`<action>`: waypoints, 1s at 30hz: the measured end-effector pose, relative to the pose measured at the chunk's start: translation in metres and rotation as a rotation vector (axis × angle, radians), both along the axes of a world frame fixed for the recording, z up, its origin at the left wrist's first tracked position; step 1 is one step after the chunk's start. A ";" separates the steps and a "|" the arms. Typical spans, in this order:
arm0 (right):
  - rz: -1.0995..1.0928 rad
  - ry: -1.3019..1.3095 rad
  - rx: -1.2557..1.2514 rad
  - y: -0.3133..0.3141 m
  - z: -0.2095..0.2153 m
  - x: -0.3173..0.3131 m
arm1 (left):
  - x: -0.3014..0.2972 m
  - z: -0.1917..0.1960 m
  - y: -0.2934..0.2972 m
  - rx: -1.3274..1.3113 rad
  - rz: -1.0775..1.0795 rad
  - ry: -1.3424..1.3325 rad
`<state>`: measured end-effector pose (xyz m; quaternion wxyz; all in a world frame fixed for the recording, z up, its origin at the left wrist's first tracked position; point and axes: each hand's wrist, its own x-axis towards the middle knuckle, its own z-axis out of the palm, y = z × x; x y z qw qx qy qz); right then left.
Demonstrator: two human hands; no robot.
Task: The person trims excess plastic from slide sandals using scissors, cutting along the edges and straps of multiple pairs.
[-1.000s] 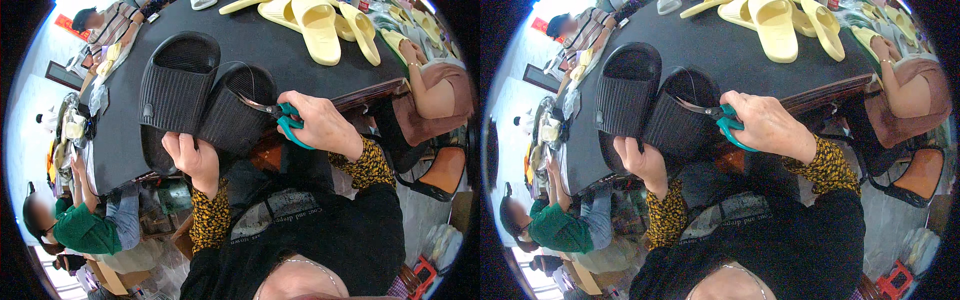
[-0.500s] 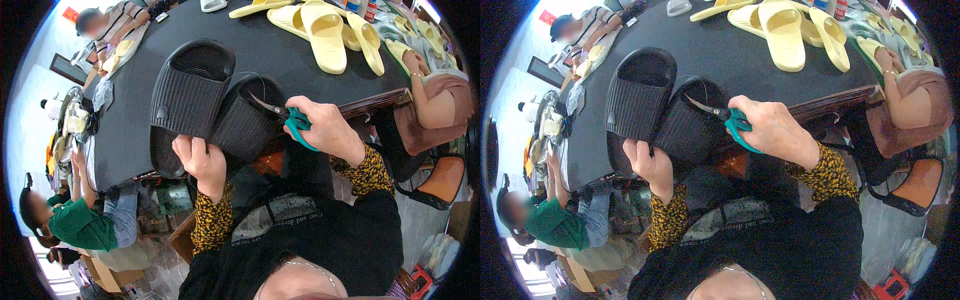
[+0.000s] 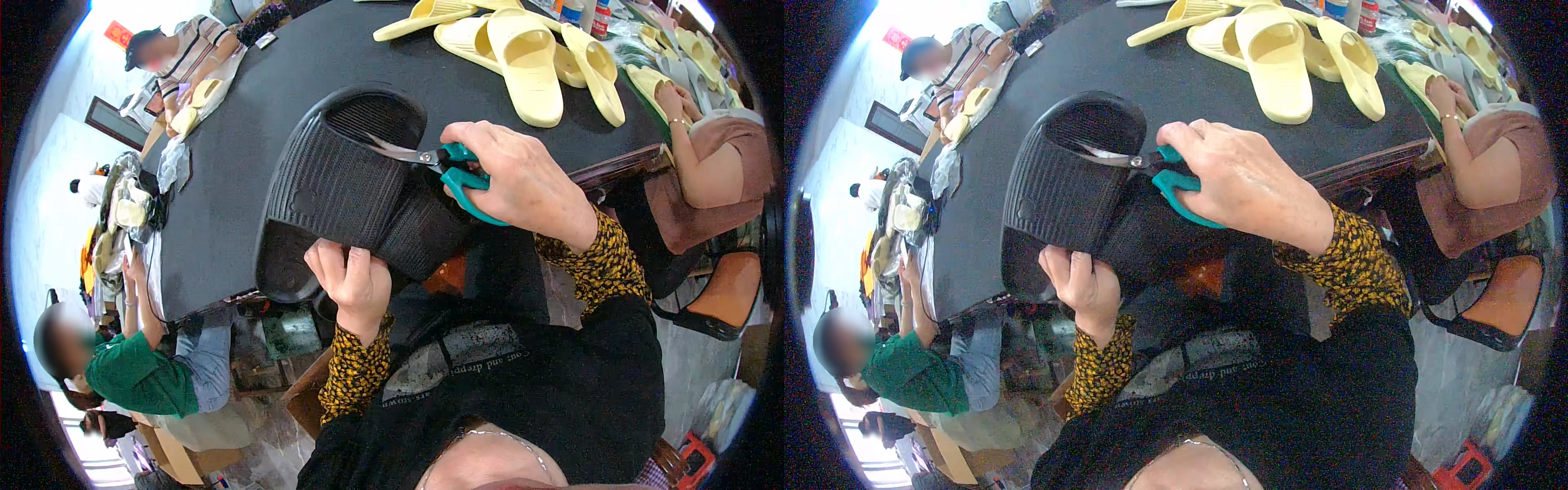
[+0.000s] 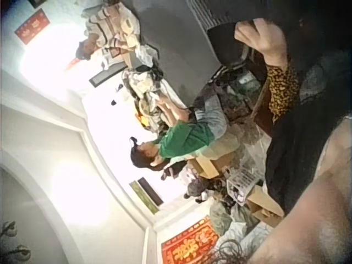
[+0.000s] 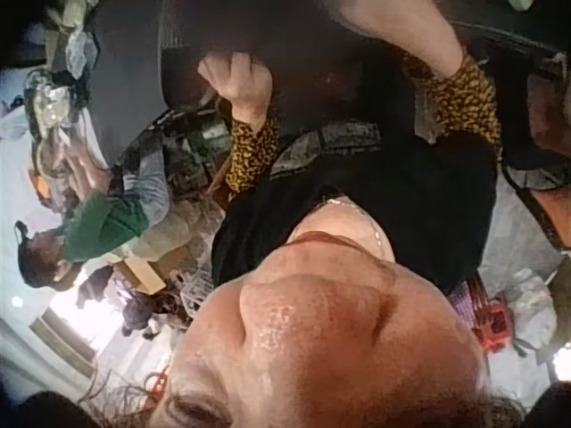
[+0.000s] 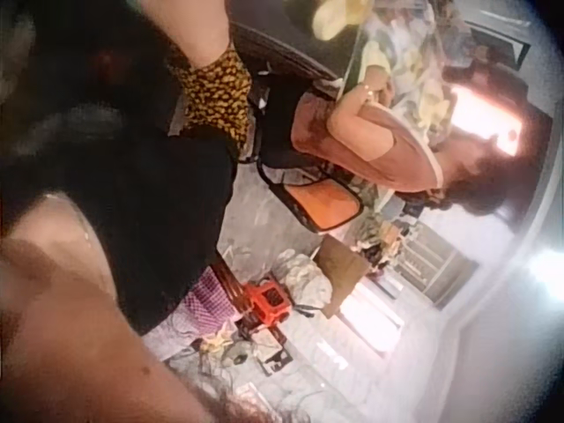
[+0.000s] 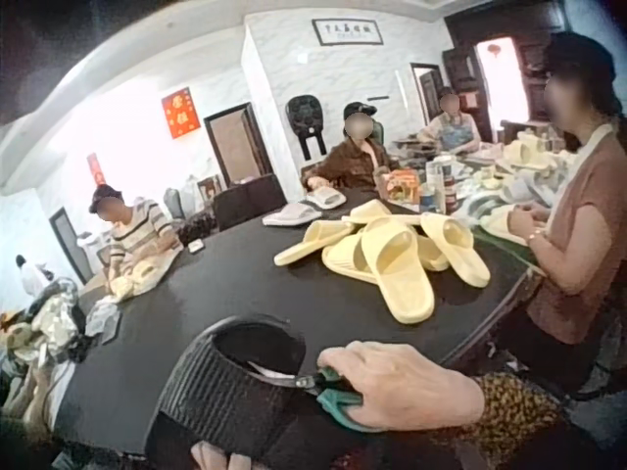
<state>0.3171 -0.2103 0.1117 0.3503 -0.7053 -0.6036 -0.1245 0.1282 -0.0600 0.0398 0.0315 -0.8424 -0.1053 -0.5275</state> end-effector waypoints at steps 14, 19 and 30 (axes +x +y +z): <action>-0.026 0.103 0.057 -0.010 0.016 0.013 | -0.013 -0.007 -0.004 -0.115 -0.014 -0.030; -0.056 0.168 -0.048 -0.015 0.011 0.029 | -0.018 -0.012 -0.002 -0.168 -0.015 -0.094; 0.044 0.064 -0.054 -0.004 0.010 0.031 | -0.035 -0.031 0.008 -0.168 -0.050 0.006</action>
